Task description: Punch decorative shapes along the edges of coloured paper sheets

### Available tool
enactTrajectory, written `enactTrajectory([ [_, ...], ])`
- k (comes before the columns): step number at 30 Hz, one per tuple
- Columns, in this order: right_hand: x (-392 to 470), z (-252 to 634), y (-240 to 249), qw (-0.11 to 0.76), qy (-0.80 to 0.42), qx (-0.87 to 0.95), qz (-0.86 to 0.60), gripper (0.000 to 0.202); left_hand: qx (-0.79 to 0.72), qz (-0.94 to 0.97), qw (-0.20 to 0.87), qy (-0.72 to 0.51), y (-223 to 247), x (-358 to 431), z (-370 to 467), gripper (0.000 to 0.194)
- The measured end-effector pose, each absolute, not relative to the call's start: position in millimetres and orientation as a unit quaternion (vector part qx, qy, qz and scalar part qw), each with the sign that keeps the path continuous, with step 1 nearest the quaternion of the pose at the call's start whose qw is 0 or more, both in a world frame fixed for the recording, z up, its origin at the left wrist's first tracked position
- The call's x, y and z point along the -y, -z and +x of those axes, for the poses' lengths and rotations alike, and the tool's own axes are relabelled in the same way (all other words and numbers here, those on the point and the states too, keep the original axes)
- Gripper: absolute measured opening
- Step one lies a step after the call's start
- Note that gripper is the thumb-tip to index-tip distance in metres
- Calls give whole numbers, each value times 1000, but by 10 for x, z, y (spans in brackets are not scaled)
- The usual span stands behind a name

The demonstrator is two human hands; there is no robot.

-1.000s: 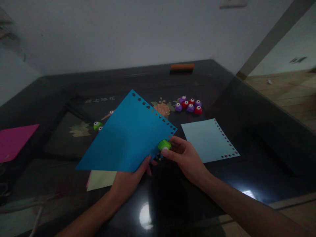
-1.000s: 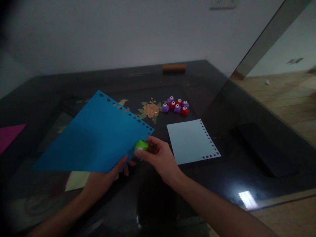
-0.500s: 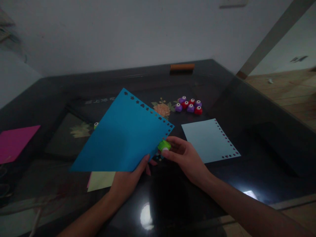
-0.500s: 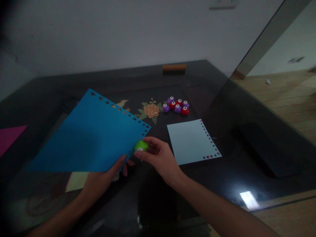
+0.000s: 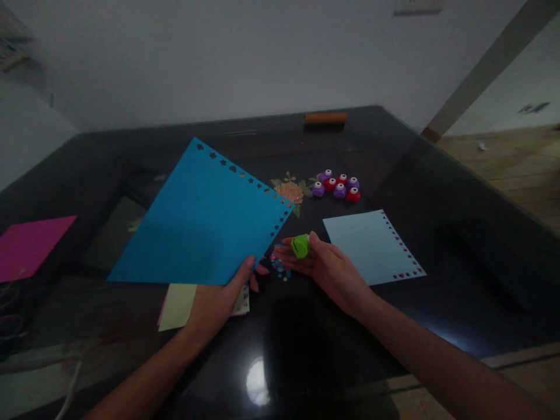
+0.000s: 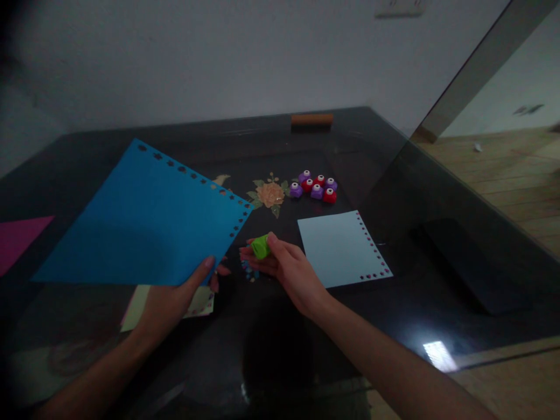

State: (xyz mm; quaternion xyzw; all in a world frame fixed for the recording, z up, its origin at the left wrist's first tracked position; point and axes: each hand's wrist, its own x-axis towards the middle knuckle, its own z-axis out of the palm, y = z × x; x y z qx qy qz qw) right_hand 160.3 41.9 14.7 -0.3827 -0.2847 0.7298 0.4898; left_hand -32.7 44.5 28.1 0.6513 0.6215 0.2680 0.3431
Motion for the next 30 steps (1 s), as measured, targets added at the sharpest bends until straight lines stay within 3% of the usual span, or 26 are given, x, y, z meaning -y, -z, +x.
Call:
enactTrajectory([
  [14, -453, 1669, -34, 449, -650, 458, -408, 35, -613, 640, 365, -286, -266, -449, -332, 38],
  [24, -482, 1699, -88, 467, -627, 467, -413, 34, -615, 636, 369, -284, -249, -458, -332, 36],
  [30, -495, 1746, -135, 434, -609, 473, -466, 30, -615, 638, 360, -292, -279, -467, -327, 35],
])
